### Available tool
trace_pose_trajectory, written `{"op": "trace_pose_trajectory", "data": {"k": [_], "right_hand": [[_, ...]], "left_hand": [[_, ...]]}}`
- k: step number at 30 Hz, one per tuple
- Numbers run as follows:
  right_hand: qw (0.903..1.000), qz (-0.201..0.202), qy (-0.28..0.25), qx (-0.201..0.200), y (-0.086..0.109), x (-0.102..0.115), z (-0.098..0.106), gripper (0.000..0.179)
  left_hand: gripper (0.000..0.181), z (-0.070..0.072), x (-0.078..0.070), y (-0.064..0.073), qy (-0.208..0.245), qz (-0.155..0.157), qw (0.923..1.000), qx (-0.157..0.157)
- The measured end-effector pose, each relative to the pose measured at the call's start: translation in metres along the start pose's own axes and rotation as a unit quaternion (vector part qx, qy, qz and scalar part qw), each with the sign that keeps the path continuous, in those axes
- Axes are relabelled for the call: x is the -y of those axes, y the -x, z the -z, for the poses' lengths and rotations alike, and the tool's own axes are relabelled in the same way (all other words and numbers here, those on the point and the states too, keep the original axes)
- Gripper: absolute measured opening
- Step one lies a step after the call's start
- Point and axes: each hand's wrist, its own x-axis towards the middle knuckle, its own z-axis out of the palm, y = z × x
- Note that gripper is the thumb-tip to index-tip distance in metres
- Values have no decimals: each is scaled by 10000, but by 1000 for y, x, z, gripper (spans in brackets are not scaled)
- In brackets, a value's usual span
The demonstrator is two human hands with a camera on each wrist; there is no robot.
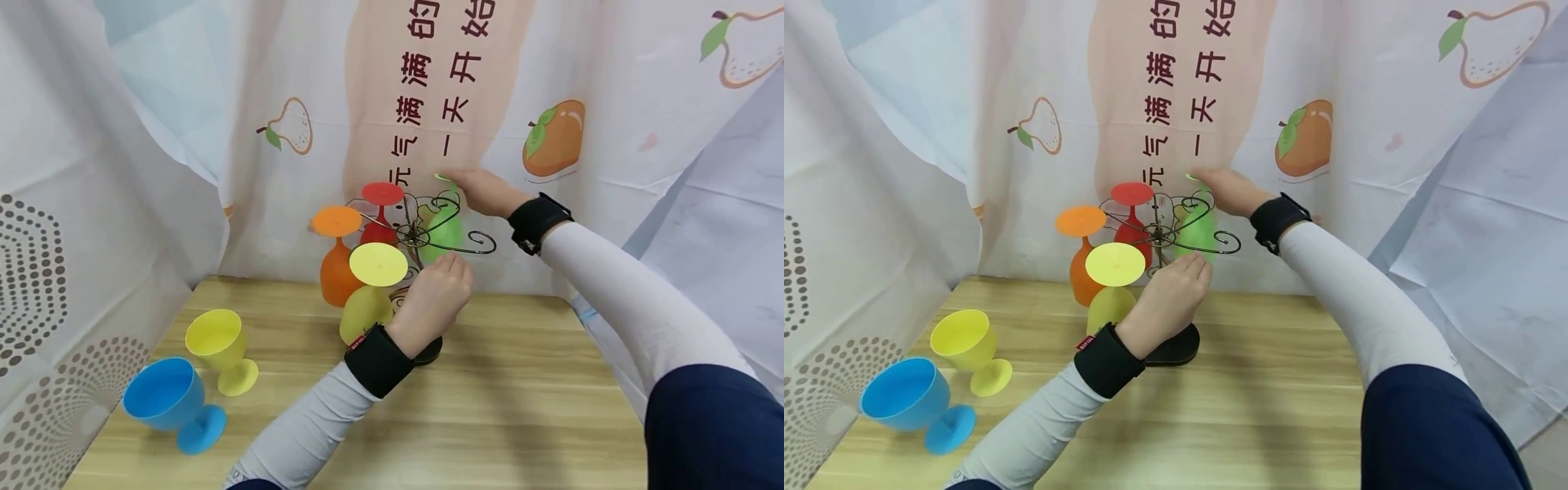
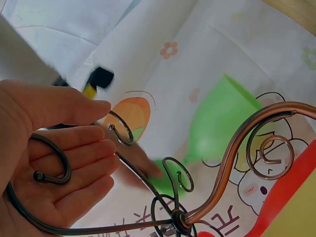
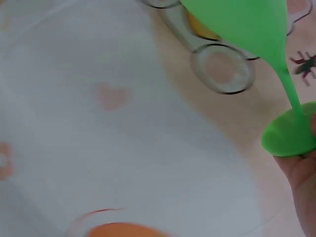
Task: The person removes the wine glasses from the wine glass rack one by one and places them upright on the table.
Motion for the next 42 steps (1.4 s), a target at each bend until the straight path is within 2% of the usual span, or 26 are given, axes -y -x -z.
{"op": "trace_pose_trajectory", "data": {"k": [6,8,10,12,14,16,17,19,21,24,25,27,30,31,32,34,35,36,37,39,42], "right_hand": [[9966,-565,-305,-514,62,-23,-6,47],[9939,-731,-339,-749,85,-25,-10,42],[9899,-966,-315,-988,108,-23,-16,38],[9844,-1195,-332,-1250,133,-16,-24,35],[9749,-1475,-616,-1549,154,-4,-40,33],[9624,-1608,-1043,-1924,174,10,-58,32],[9540,-1677,-1308,-2113,182,18,-67,32],[9352,-1854,-1750,-2456,197,39,-87,30],[9167,-2113,-2190,-2588,207,65,-104,29],[8837,-2722,-2889,-2480,218,105,-134,28],[8688,-2942,-3181,-2396,221,117,-145,29],[8312,-3275,-3799,-2398,224,137,-171,33],[7763,-3396,-4684,-2502,224,158,-209,39],[7569,-3419,-4964,-2525,223,166,-216,41],[7418,-3412,-5181,-2548,221,173,-223,41],[7232,-3470,-5437,-2469,221,183,-232,43],[7185,-3467,-5520,-2425,221,186,-237,43],[7179,-3455,-5556,-2377,222,188,-240,43],[7213,-3398,-5574,-2314,222,190,-243,44],[7358,-3111,-5614,-2160,223,193,-248,47],[7635,-2471,-5645,-1930,226,195,-254,54]], "left_hand": [[41,5,3,-4,608,60,9974,390],[47,6,3,-2,766,65,9966,283],[52,8,1,7,868,34,9961,-158],[56,11,-4,24,1006,11,9908,-905],[59,10,-12,51,1234,21,9781,-1678],[59,7,-25,80,1667,163,9605,-2221],[60,5,-32,94,1973,289,9514,-2347],[60,-2,-47,120,2579,626,9352,-2346],[60,-11,-61,139,3164,1036,9191,-2105],[51,-27,-78,155,3882,1550,8930,-1667],[46,-32,-82,158,4122,1708,8823,-1496],[33,-42,-90,162,4504,2044,8598,-1265],[15,-52,-98,167,4877,2509,8291,-1087],[13,-54,-100,168,4911,2620,8234,-1104],[13,-57,-101,169,4912,2692,8204,-1152],[13,-58,-103,172,4911,2775,8169,-1202],[14,-57,-102,174,4877,2786,8188,-1185],[16,-55,-100,176,4825,2768,8234,-1123],[18,-52,-97,178,4734,2756,8308,-986],[26,-43,-84,184,4607,2715,8435,-512],[38,-23,-50,197,4323,2659,8599,549]]}}
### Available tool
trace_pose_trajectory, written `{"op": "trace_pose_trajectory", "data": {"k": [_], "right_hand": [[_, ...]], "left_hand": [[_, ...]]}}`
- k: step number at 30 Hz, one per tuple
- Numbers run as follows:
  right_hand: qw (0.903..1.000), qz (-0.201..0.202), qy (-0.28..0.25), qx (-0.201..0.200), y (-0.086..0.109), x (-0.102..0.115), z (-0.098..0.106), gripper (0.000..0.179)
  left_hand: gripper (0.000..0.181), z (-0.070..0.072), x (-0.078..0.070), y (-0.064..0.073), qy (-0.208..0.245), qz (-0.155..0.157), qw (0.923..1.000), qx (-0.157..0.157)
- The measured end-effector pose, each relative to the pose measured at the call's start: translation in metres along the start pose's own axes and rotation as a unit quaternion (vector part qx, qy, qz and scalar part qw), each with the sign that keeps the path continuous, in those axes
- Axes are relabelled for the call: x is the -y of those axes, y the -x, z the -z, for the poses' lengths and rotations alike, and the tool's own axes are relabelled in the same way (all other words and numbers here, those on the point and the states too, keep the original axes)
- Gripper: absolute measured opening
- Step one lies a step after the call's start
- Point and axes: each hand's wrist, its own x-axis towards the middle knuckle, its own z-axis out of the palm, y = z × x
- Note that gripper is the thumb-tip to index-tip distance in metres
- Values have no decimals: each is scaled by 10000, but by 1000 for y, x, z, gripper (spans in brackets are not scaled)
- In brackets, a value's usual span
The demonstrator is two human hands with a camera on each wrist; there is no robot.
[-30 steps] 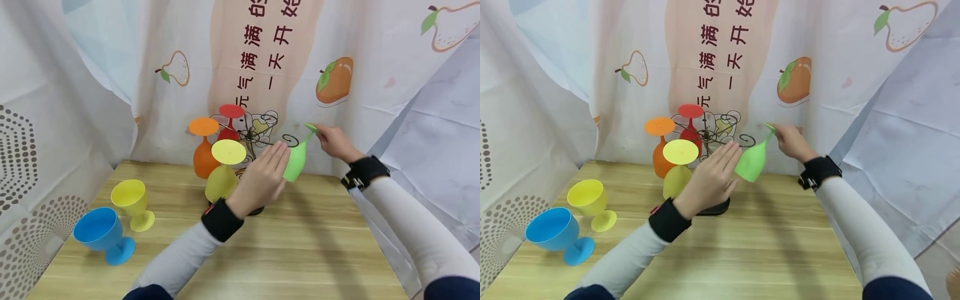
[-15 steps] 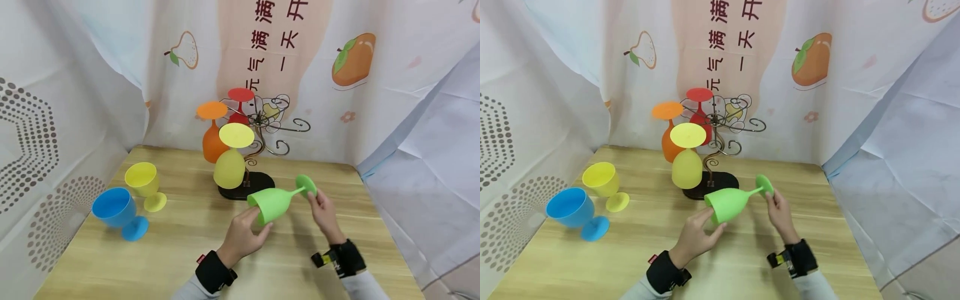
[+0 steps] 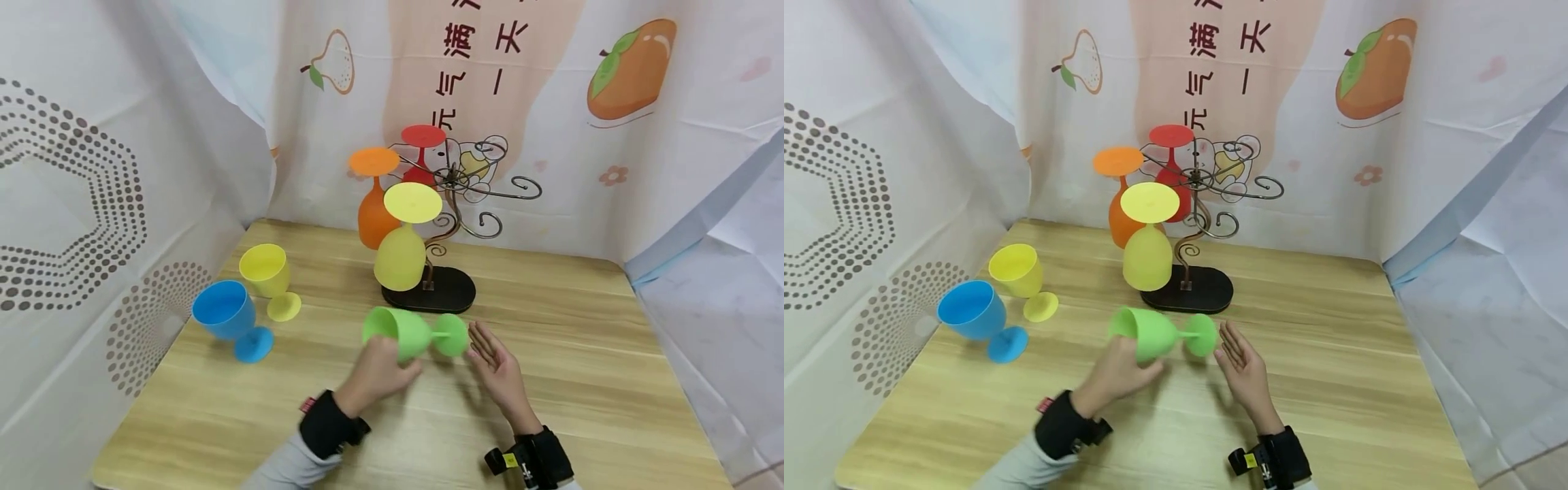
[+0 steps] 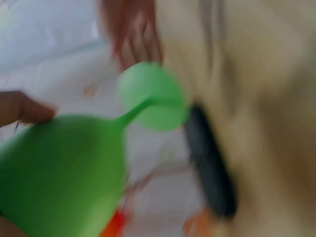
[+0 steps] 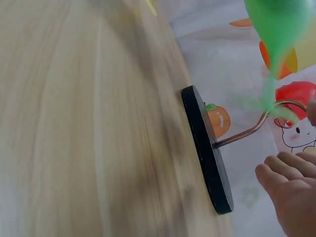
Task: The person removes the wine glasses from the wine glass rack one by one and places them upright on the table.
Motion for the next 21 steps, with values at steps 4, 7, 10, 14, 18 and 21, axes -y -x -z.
{"op": "trace_pose_trajectory", "data": {"k": [4,7,10,14,18,21], "right_hand": [[9991,275,248,193,6,-2,14,57],[9986,177,504,52,15,-4,27,56],[9973,110,729,-19,22,-5,39,55],[9960,76,877,-130,27,-8,52,55],[9957,-14,861,-327,30,-10,59,55],[9961,-81,794,-376,29,-11,59,56]], "left_hand": [[42,56,20,-13,-685,471,9906,1091],[41,89,40,-21,-1010,798,9758,1770],[40,113,59,-22,-1251,1115,9586,2301],[39,135,78,-13,-1572,1438,9432,2548],[40,141,93,-4,-1742,1525,9395,2523],[40,139,100,-1,-1737,1545,9385,2554]]}}
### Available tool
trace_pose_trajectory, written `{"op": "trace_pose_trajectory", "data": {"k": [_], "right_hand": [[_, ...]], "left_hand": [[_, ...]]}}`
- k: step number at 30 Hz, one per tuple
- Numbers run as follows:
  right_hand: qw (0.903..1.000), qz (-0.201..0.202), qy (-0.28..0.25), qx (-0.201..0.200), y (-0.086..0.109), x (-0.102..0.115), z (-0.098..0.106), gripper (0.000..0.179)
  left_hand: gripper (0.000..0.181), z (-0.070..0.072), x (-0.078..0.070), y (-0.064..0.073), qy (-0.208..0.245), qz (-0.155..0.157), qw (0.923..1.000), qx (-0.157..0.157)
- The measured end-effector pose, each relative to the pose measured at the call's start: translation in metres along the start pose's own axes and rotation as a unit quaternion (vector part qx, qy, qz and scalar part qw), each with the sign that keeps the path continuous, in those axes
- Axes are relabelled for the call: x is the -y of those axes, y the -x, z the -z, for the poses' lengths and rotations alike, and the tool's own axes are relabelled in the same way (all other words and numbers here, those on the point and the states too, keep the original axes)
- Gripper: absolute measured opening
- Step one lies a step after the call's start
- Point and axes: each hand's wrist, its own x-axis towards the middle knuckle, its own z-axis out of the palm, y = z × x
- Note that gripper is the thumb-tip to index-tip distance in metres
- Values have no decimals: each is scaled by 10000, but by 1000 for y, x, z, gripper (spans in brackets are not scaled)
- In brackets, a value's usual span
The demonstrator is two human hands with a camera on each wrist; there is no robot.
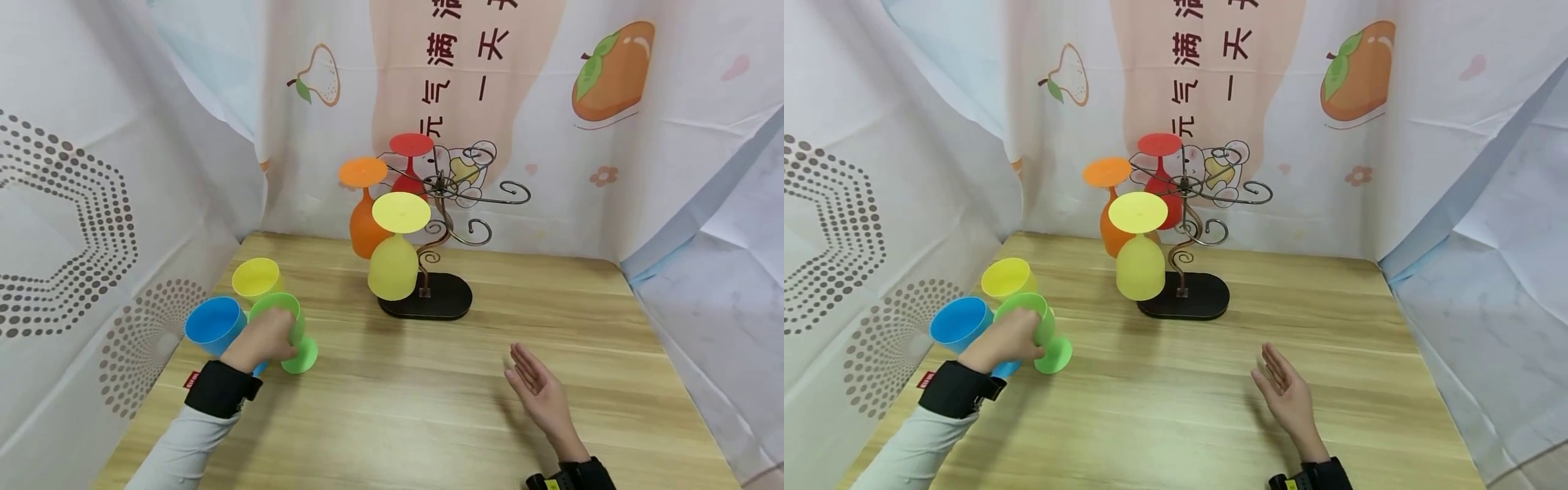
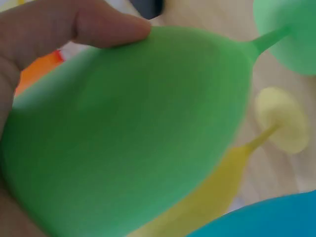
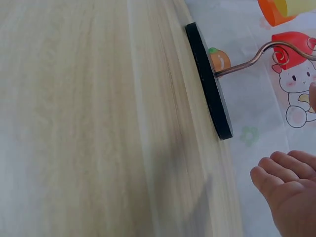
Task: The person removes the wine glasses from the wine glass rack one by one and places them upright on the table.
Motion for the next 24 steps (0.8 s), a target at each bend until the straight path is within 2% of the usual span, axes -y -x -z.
{"op": "trace_pose_trajectory", "data": {"k": [5,8,11,13,15,16,18,20,21,22,24], "right_hand": [[9999,132,-8,72,-8,5,-8,57],[9988,389,304,9,-14,15,-8,58],[9942,738,771,-142,-22,45,1,60],[9895,1075,917,-300,-31,80,9,61],[9806,1685,915,-415,-44,120,16,61],[9744,2014,899,-443,-52,140,19,61],[9556,2754,974,-396,-70,174,22,63],[9318,3346,1395,-193,-91,199,22,64],[9205,3519,1698,-26,-102,209,21,65],[9089,3633,2039,182,-113,217,19,66],[8894,3621,2694,725,-132,229,14,67]], "left_hand": [[39,-1,1,-2,-42,101,9999,-27],[36,1,-2,-1,-135,79,9999,-65],[37,12,-11,7,-330,71,9990,-305],[37,27,-21,13,-629,-106,9951,-759],[31,48,-34,19,-1019,-401,9830,-1476],[30,60,-42,20,-1234,-665,9710,-1935],[34,82,-60,17,-1523,-1214,9407,-2779],[47,101,-80,9,-1545,-1775,9136,-3317],[54,109,-90,3,-1500,-2074,9039,-3427],[59,115,-101,-5,-1433,-2353,8978,-3436],[71,122,-119,-22,-1286,-2784,8965,-3199]]}}
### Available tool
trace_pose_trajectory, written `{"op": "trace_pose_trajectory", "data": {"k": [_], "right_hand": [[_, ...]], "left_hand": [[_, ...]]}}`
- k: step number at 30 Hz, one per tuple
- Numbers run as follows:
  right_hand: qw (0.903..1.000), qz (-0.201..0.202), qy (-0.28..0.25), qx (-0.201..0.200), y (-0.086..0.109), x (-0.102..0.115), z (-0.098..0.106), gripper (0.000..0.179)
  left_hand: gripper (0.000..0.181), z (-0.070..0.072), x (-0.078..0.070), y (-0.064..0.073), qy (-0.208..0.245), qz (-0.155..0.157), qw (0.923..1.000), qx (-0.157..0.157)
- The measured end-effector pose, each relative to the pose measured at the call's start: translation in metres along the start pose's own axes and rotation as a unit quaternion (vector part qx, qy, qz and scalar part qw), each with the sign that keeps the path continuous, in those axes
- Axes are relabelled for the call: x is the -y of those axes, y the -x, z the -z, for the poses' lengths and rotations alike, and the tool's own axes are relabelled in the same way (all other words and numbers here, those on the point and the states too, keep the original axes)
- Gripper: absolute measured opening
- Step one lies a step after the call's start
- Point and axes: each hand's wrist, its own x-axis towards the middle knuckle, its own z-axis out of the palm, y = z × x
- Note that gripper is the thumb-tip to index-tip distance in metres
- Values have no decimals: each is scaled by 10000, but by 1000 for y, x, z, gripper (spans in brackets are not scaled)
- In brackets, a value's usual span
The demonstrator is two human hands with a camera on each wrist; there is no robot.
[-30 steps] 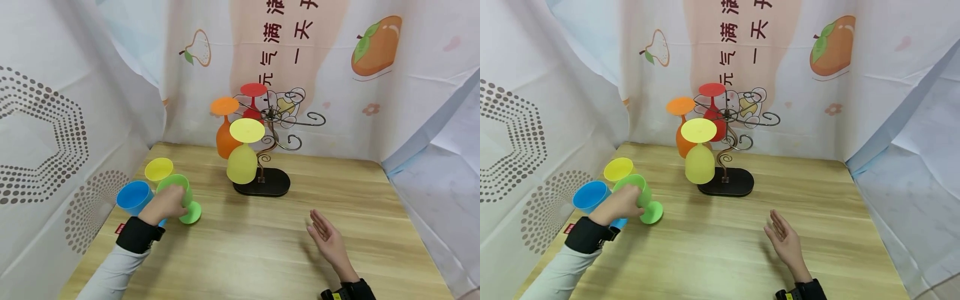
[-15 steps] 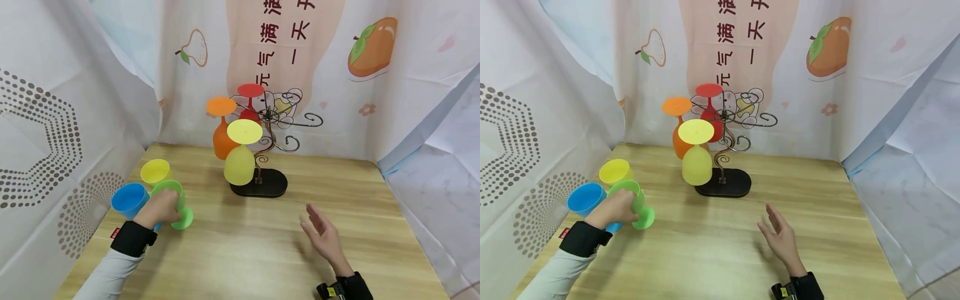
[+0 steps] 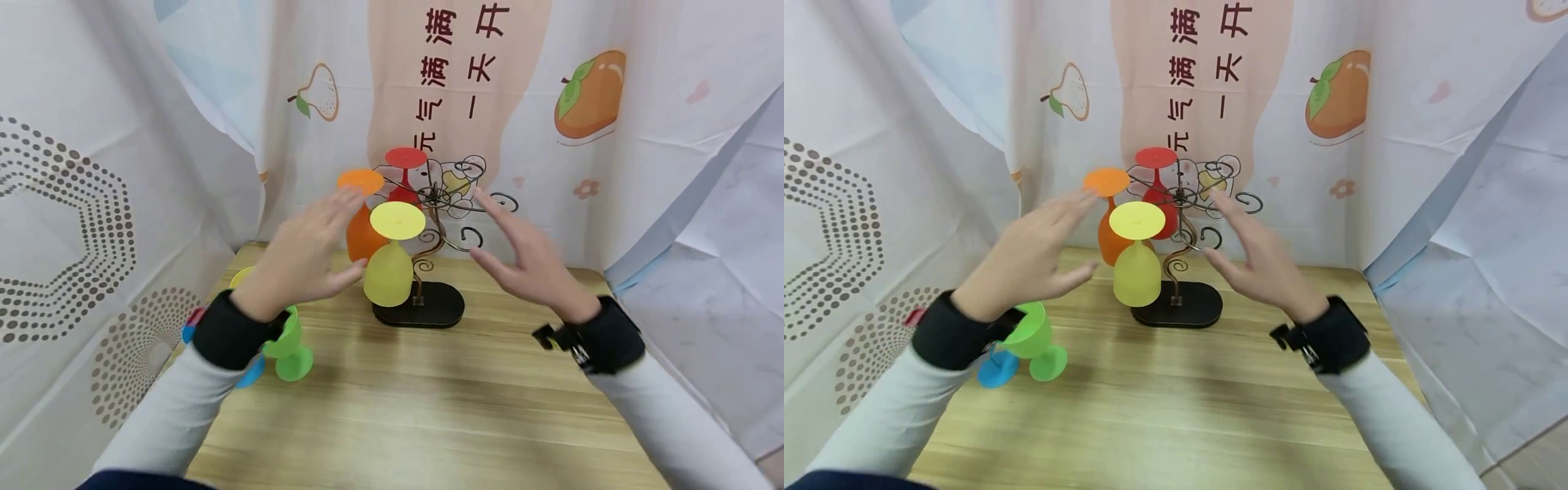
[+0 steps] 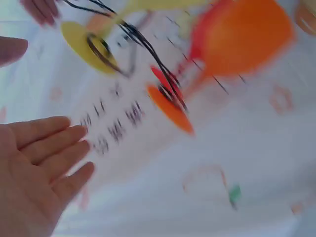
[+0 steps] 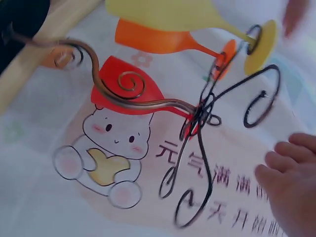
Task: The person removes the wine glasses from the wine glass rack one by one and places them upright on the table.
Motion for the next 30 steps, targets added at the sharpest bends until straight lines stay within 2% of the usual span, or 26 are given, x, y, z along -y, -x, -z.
{"op": "trace_pose_trajectory", "data": {"k": [2,4,6,8,13,15,18,22,30], "right_hand": [[9962,-95,180,844,-21,-2,-1,64],[9875,-318,175,1533,-35,-3,-4,59],[9780,-567,118,2002,-42,-2,-8,57],[9724,-638,195,2236,-45,0,-13,58],[9699,-498,461,2340,-47,0,-24,61],[9720,-436,516,2251,-48,-2,-27,59],[9761,-336,585,2064,-50,-1,-26,56],[9774,-334,679,1974,-51,0,-25,54],[9759,-522,687,2006,-43,0,-29,53]], "left_hand": [[72,-9,-2,-22,247,-237,9991,263],[71,-21,-4,-37,323,-392,9973,532],[67,-31,-6,-46,292,-494,9955,750],[63,-38,-8,-51,170,-570,9942,896],[51,-48,-8,-52,-497,-659,9896,1176],[47,-48,-6,-51,-742,-674,9871,1249],[46,-41,-3,-49,-886,-661,9857,1269],[47,-34,4,-44,-709,-520,9871,1339],[49,-35,13,-41,81,-320,9914,1270]]}}
